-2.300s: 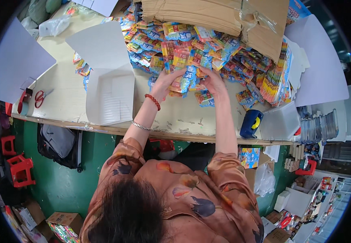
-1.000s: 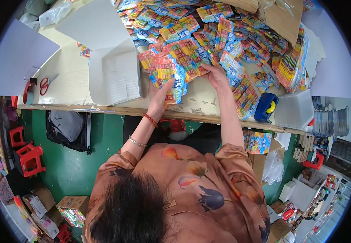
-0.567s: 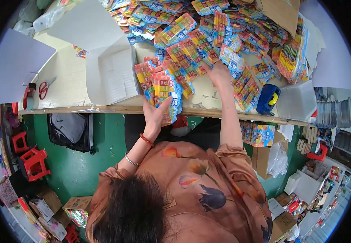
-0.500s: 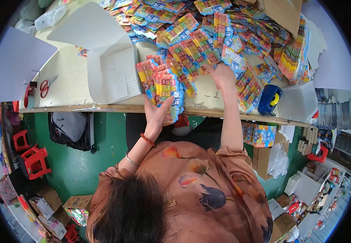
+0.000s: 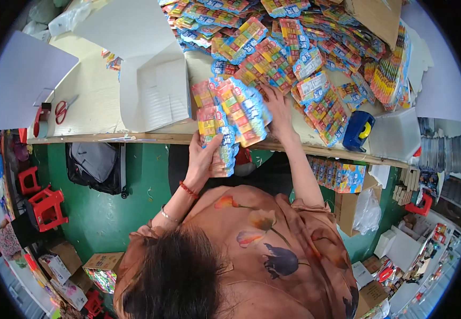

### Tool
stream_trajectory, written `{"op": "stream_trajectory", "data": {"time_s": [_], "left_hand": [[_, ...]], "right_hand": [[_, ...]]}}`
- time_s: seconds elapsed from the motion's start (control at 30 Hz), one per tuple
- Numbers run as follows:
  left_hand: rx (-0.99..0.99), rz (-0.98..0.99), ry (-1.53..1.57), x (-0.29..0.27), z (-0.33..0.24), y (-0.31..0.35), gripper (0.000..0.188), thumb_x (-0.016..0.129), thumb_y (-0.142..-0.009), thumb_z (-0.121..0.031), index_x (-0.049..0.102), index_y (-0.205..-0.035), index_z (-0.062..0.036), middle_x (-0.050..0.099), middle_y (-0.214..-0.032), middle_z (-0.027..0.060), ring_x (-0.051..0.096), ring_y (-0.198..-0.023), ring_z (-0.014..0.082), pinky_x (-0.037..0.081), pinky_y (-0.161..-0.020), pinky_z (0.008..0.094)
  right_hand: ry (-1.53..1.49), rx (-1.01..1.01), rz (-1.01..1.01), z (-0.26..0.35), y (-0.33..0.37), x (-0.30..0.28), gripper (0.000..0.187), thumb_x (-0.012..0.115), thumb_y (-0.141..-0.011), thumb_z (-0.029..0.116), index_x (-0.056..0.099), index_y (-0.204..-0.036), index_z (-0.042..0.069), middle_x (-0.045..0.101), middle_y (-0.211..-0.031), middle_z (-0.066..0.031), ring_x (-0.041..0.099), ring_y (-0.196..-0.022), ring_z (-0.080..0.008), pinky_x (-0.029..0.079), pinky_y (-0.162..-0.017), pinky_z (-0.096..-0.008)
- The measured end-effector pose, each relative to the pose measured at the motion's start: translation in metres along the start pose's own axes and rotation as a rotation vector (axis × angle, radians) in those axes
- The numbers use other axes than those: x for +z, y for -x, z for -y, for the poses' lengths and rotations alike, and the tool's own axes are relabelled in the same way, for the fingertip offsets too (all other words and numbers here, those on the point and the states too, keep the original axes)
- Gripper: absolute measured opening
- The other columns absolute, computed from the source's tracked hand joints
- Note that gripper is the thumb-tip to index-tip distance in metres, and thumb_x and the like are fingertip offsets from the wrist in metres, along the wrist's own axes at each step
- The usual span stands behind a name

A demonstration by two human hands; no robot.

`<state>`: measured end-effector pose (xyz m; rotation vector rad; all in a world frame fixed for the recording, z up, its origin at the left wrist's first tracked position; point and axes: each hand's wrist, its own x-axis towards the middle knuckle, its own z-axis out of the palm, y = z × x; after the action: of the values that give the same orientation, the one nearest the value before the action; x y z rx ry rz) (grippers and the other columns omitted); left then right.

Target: Manually organizing and packing stacks of illustrated cards into white cardboard boxes at a factory workbench.

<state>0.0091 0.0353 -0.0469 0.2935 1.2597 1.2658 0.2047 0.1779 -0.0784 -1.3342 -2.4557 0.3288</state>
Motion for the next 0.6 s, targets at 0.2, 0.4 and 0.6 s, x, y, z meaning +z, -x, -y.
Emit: {"op": "stream_trajectory", "data": {"time_s": [0.2, 0.4, 0.6], "left_hand": [[0.179, -0.083, 0.011, 0.015, 0.011, -0.032, 0.046, 0.068, -0.086, -0.014, 0.042, -0.121, 0.0022, 0.059, -0.113, 0.0093, 0.058, -0.098, 0.0156, 0.050, -0.084, 0.0305], [0.003, 0.037, 0.123, -0.007, 0.003, -0.051, 0.048, 0.069, -0.085, -0.019, 0.044, -0.121, 0.0022, 0.059, -0.110, 0.0093, 0.059, -0.099, 0.0152, 0.050, -0.083, 0.0304], [0.051, 0.063, 0.034, 0.013, -0.016, -0.049, 0.054, 0.075, -0.080, -0.023, 0.048, -0.119, 0.0047, 0.063, -0.107, 0.0125, 0.064, -0.091, 0.0174, 0.055, -0.076, 0.0313]], "right_hand": [[-0.409, 0.028, -0.105, 0.003, 0.008, 0.002, 0.047, 0.052, -0.076, 0.002, 0.053, -0.123, 0.004, 0.045, -0.133, -0.0137, 0.040, -0.122, -0.0337, 0.030, -0.101, -0.0440], [-0.010, -0.172, -0.010, -0.015, 0.016, -0.009, 0.036, 0.052, -0.068, -0.009, 0.058, -0.102, -0.004, 0.044, -0.133, -0.0184, 0.040, -0.125, -0.0347, 0.034, -0.102, -0.0465], [-1.342, 0.285, -0.442, -0.010, 0.025, 0.006, 0.024, 0.049, -0.091, 0.008, 0.049, -0.114, 0.001, 0.059, -0.112, -0.0141, 0.063, -0.095, -0.0201, 0.052, -0.081, -0.0335]]}}
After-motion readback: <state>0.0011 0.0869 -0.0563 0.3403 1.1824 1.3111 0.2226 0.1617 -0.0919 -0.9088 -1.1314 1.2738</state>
